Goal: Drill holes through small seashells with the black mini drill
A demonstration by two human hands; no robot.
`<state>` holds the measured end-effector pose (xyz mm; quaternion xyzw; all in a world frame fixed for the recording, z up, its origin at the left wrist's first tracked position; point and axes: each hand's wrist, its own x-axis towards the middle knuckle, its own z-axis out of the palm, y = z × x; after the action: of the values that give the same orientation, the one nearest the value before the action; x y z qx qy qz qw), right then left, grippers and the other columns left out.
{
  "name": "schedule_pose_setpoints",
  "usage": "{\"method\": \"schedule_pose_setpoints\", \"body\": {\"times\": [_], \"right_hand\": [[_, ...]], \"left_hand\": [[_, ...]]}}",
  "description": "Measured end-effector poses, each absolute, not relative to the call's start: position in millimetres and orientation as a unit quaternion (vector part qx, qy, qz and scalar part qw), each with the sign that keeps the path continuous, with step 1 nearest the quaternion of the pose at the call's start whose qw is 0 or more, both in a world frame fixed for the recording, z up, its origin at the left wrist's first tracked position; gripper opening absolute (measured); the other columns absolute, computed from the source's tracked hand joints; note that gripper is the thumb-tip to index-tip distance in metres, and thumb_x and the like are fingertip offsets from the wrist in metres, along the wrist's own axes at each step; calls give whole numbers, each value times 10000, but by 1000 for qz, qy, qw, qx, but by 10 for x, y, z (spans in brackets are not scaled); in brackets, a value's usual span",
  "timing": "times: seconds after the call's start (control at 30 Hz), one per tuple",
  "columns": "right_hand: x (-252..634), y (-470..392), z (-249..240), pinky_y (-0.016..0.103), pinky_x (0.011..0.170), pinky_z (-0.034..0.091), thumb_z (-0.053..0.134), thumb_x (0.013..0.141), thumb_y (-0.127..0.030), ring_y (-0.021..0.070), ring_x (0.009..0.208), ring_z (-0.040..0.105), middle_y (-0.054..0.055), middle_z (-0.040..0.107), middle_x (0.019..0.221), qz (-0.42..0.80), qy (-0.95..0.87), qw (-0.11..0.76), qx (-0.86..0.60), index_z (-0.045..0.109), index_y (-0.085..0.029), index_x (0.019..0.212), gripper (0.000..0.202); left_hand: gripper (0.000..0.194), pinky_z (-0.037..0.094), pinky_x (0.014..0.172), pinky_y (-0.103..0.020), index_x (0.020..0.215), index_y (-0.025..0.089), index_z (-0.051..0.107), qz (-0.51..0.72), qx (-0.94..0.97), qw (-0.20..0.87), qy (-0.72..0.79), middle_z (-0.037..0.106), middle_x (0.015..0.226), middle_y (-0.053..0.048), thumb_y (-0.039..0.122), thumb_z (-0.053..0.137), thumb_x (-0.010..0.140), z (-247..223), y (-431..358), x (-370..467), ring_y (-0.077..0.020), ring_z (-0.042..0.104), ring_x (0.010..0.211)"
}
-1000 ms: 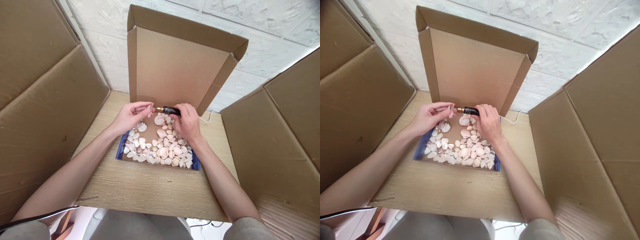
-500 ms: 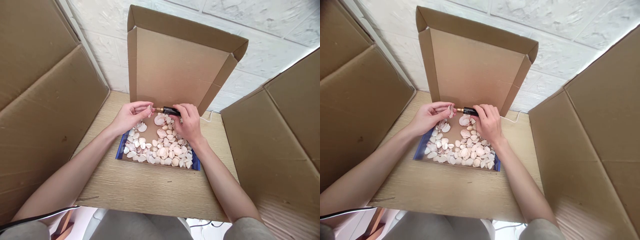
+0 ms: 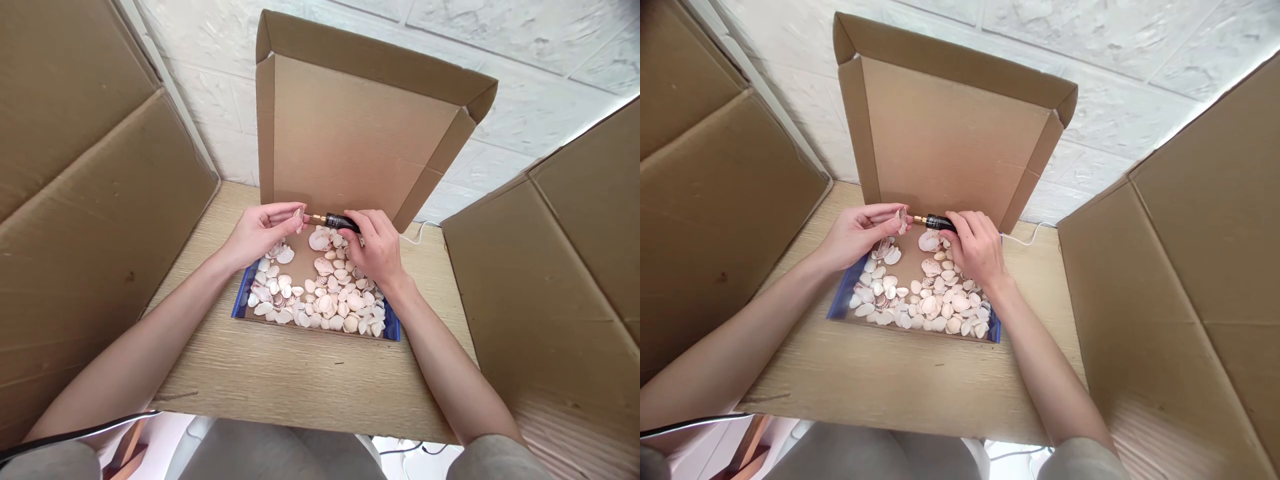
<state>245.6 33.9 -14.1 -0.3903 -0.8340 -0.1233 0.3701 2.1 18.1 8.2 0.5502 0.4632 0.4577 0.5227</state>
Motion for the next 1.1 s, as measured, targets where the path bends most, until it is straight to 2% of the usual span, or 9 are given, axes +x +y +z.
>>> {"method": "schedule_pose_setpoints", "body": {"times": [0.17,0.3,0.4,0.63,0.8,0.87,1.0,1.1], "right_hand": [[2456,348,-131,411,854,466,507,977,-302,241,997,613,100,680,1080,-171,-803,384,-422,589,-238,1221,265],[2458,335,-149,331,737,470,421,1010,-325,200,869,637,85,707,986,-112,-830,350,-419,603,-175,1152,275],[2462,323,-161,292,656,445,359,1027,-328,162,784,638,49,709,927,-63,-849,317,-418,603,-176,1114,300],[2465,364,-147,368,801,464,473,989,-360,222,930,582,103,658,1069,-105,-841,346,-404,575,-198,1197,282],[2465,365,-134,377,794,445,483,980,-279,225,945,569,103,646,1070,-146,-826,352,-415,604,-206,1165,233],[2468,350,-134,360,774,443,456,991,-292,216,923,578,98,660,1039,-137,-828,348,-419,614,-192,1139,239],[2468,316,-142,303,633,407,355,1021,-330,168,765,589,52,675,881,-82,-843,316,-427,625,-182,1058,310],[2461,312,-137,313,671,425,383,1016,-335,179,794,599,66,681,910,-96,-838,335,-419,616,-174,1071,289]], "left_hand": [[491,554,978,-384,1200,213,716,449,562,514,467,756,1144,-103,454,777,776,90,169,32,-254,707,1087],[468,558,969,-372,1181,211,725,447,563,518,463,763,1125,-100,435,785,775,91,165,28,-240,718,1055],[481,553,986,-375,1185,203,722,453,554,524,462,765,1117,-104,434,791,769,92,168,23,-237,717,1053],[497,558,969,-383,1176,204,726,461,538,534,462,767,1101,-107,458,796,755,88,176,17,-230,723,1001],[472,563,967,-365,1172,202,727,452,554,528,459,770,1095,-97,431,795,766,101,168,20,-223,726,1002],[468,563,972,-369,1163,198,731,448,562,522,460,772,1089,-97,426,800,761,111,162,25,-229,727,1012],[462,559,986,-387,1156,201,736,443,569,513,466,770,1097,-99,435,796,762,118,157,33,-242,727,1026],[461,558,986,-383,1168,201,730,443,567,515,467,769,1101,-101,429,789,772,107,164,32,-241,725,1031]]}}
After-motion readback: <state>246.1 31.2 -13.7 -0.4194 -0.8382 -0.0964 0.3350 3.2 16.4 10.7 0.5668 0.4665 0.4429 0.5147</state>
